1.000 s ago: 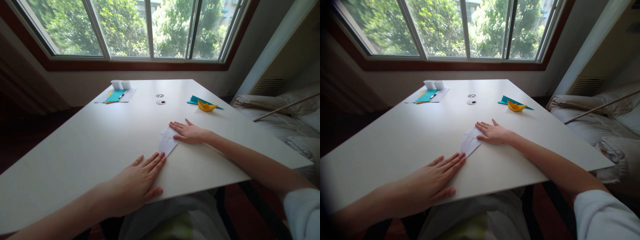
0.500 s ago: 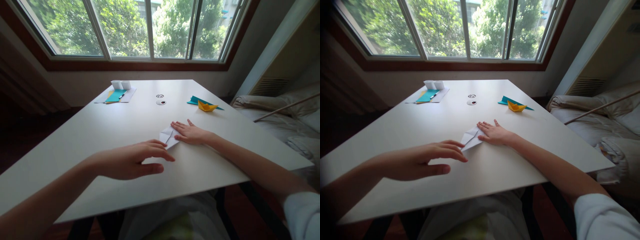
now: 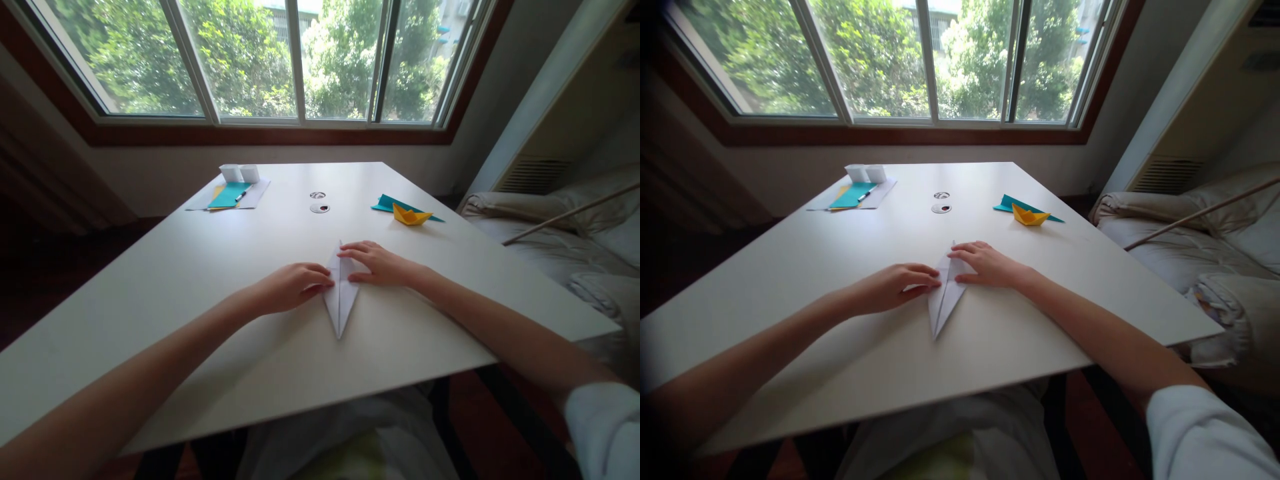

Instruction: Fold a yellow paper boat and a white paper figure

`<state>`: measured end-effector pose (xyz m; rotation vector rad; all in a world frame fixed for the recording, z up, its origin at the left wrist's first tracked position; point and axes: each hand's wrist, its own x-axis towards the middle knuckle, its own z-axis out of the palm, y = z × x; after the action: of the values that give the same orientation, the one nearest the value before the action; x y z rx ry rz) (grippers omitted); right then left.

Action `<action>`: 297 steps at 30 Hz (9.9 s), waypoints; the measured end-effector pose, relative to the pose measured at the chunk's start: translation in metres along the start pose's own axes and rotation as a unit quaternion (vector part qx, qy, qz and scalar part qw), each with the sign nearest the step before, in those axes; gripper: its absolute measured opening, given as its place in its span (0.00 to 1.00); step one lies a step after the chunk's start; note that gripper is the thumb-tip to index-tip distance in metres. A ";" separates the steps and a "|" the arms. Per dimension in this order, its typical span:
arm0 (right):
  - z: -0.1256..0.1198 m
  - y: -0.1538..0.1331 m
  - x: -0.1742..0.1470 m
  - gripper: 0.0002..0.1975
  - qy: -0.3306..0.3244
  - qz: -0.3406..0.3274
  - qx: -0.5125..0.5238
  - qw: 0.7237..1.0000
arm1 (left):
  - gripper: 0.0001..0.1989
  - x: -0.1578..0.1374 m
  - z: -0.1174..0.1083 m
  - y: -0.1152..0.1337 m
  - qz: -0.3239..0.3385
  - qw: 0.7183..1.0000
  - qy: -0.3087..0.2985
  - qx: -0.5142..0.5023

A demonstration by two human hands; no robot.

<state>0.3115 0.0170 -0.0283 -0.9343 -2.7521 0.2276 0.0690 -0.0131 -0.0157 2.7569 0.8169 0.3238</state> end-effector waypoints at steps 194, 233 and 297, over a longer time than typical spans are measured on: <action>-0.001 -0.026 -0.006 0.15 0.148 0.064 -0.064 0.985 | 0.14 -0.009 0.007 0.004 -0.127 0.982 0.125 0.059; 0.000 -0.039 0.005 0.10 0.086 0.207 -0.042 0.974 | 0.08 0.009 0.009 0.007 -0.268 0.951 0.149 -0.031; 0.017 -0.017 0.006 0.20 0.171 0.182 0.292 0.923 | 0.10 0.010 0.016 0.002 -0.251 0.946 0.182 -0.097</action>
<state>0.2923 0.0065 -0.0398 -1.1550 -1.9907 0.8094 0.0826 -0.0122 -0.0293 2.2301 1.4485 0.7685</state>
